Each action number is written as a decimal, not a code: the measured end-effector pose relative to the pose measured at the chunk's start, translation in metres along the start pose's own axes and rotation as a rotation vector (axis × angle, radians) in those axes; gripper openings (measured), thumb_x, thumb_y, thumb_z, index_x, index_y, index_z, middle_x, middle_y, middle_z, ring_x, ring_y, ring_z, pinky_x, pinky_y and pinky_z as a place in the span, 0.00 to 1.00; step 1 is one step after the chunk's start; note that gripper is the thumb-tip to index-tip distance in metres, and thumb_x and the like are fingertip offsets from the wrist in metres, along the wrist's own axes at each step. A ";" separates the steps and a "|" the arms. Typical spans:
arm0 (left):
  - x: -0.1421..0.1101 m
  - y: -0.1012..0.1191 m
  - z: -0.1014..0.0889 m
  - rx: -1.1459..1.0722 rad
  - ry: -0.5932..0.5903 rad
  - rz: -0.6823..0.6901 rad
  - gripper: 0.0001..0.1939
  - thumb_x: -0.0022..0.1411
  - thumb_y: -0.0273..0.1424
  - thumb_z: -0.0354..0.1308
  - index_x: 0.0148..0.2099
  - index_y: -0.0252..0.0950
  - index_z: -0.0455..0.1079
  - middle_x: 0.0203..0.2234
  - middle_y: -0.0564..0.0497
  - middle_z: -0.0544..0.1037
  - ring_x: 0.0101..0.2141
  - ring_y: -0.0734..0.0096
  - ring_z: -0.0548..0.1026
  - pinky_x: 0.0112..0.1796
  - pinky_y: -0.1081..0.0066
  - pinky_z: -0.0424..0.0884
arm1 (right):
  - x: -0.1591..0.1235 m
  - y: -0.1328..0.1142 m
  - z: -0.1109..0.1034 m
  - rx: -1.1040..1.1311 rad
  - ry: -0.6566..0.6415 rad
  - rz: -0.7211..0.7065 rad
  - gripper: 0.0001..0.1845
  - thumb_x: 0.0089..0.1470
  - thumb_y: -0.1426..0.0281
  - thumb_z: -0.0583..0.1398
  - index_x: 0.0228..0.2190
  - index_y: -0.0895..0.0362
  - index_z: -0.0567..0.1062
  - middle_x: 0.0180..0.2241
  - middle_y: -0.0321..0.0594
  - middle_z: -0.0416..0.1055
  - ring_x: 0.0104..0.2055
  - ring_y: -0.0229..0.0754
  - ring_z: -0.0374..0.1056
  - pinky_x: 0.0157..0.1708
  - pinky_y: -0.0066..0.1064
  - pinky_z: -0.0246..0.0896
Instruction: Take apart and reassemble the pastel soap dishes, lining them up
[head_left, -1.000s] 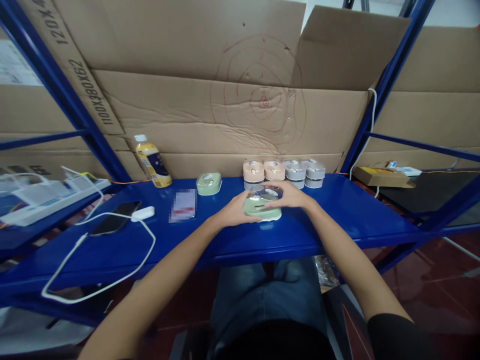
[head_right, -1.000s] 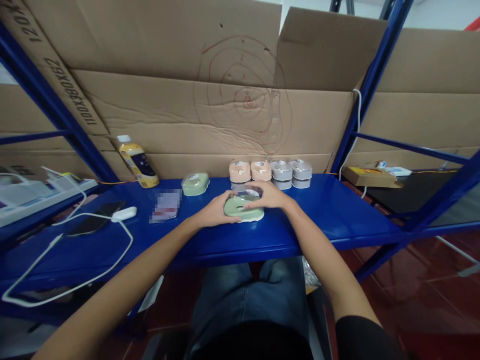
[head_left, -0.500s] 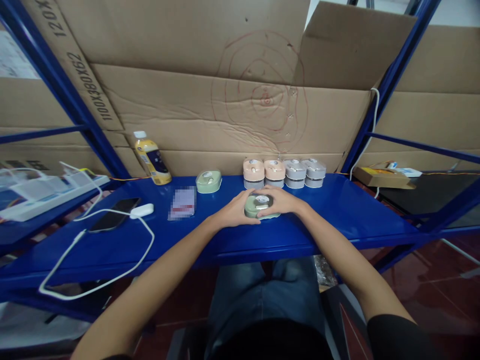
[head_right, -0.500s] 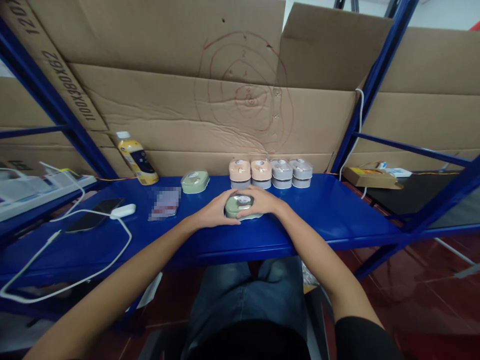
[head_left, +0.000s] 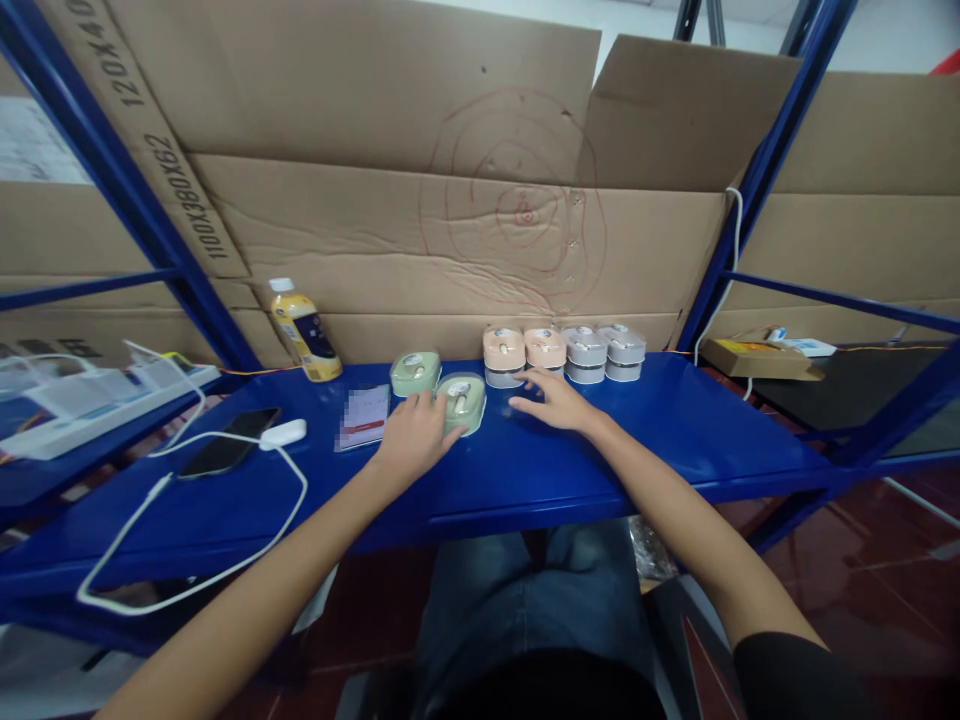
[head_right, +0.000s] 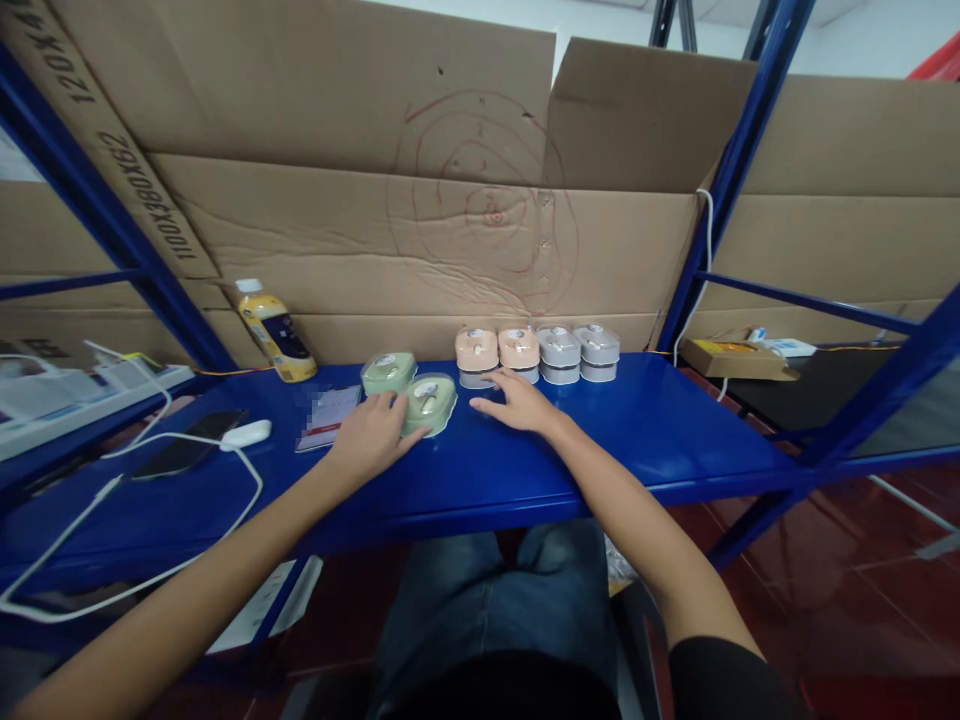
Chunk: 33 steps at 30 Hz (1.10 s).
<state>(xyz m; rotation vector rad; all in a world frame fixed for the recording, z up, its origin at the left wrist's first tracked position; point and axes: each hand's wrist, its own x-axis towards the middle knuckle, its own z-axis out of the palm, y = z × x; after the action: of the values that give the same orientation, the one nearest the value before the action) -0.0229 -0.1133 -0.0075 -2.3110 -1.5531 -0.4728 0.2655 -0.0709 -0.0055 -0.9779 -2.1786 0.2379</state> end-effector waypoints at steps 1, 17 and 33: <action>0.011 0.000 0.002 0.029 -0.013 -0.018 0.25 0.69 0.49 0.55 0.55 0.34 0.72 0.46 0.31 0.77 0.52 0.33 0.73 0.52 0.46 0.70 | 0.000 0.003 -0.001 -0.002 0.010 0.003 0.29 0.62 0.51 0.64 0.57 0.56 0.76 0.49 0.49 0.75 0.47 0.48 0.74 0.48 0.43 0.72; 0.102 -0.033 0.026 0.118 -0.331 -0.270 0.50 0.64 0.61 0.54 0.73 0.27 0.58 0.69 0.16 0.56 0.67 0.16 0.57 0.58 0.31 0.57 | 0.002 0.009 -0.001 -0.008 -0.021 0.043 0.21 0.66 0.55 0.62 0.49 0.58 0.80 0.43 0.47 0.78 0.39 0.43 0.74 0.42 0.37 0.69; -0.041 0.071 -0.017 -0.003 0.024 0.157 0.31 0.68 0.40 0.59 0.67 0.29 0.66 0.66 0.24 0.66 0.66 0.26 0.63 0.62 0.33 0.58 | -0.001 -0.001 -0.006 0.088 -0.102 -0.057 0.47 0.44 0.49 0.75 0.61 0.54 0.73 0.61 0.52 0.70 0.61 0.56 0.69 0.60 0.48 0.66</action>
<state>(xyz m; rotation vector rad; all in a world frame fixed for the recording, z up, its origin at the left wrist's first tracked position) 0.0269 -0.1796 -0.0155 -2.3969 -1.3477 -0.4609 0.2692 -0.0730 -0.0014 -0.8696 -2.2643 0.3606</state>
